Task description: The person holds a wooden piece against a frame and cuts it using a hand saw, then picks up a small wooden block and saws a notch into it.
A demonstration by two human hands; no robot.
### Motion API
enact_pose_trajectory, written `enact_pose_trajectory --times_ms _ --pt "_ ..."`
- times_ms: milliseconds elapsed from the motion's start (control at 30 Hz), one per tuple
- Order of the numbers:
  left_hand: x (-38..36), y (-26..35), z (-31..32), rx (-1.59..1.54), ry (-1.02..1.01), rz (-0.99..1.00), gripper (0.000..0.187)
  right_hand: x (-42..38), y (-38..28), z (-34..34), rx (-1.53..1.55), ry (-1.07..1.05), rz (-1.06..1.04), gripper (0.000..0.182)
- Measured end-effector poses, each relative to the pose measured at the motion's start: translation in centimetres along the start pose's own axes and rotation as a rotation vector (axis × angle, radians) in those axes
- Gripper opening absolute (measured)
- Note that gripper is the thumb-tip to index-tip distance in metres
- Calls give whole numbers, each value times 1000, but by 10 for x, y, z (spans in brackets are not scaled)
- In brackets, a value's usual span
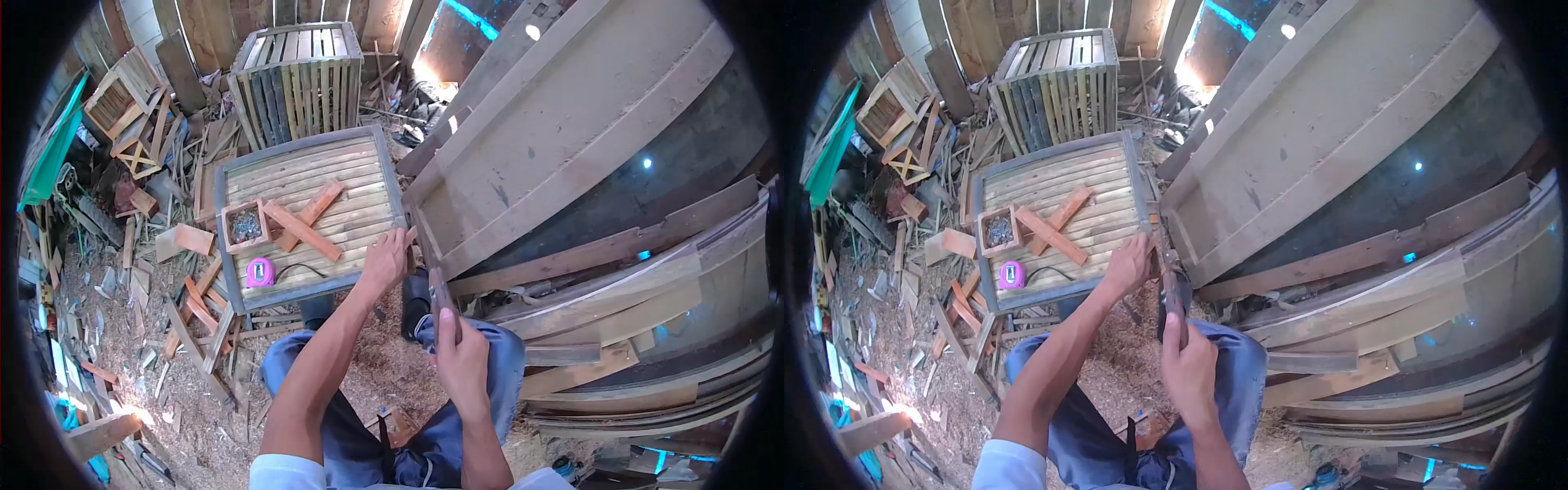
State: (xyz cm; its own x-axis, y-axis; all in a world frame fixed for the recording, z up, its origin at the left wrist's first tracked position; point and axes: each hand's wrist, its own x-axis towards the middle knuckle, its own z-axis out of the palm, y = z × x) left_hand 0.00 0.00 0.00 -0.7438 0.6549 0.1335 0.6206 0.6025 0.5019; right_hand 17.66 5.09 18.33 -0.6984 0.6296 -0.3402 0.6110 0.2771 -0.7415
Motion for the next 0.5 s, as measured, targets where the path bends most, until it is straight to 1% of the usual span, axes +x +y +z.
enact_pose_trajectory --times_ms 67,100,167,300,400,467,500 --pt "0 -1 -3 1 -18 -17 50 -2 0 1 11 -19 12 47" --pt "-11 5 -6 2 -2 -20 49 -15 -11 -5 -20 -20 5 47" --pt "-1 7 1 9 76 2 47 -9 -28 -8 -76 12 -51 47" --pt "-4 16 -13 4 54 -35 45 -6 -43 -6 -138 34 -61 46" --pt "-3 17 -16 -3 19 -51 44 5 -40 -2 -155 72 -109 46" --pt "-3 16 -14 -8 -12 -61 44 23 -27 8 -159 118 -165 46" --pt "-7 17 -12 3 -28 -52 44 36 -18 16 -146 134 -156 48"
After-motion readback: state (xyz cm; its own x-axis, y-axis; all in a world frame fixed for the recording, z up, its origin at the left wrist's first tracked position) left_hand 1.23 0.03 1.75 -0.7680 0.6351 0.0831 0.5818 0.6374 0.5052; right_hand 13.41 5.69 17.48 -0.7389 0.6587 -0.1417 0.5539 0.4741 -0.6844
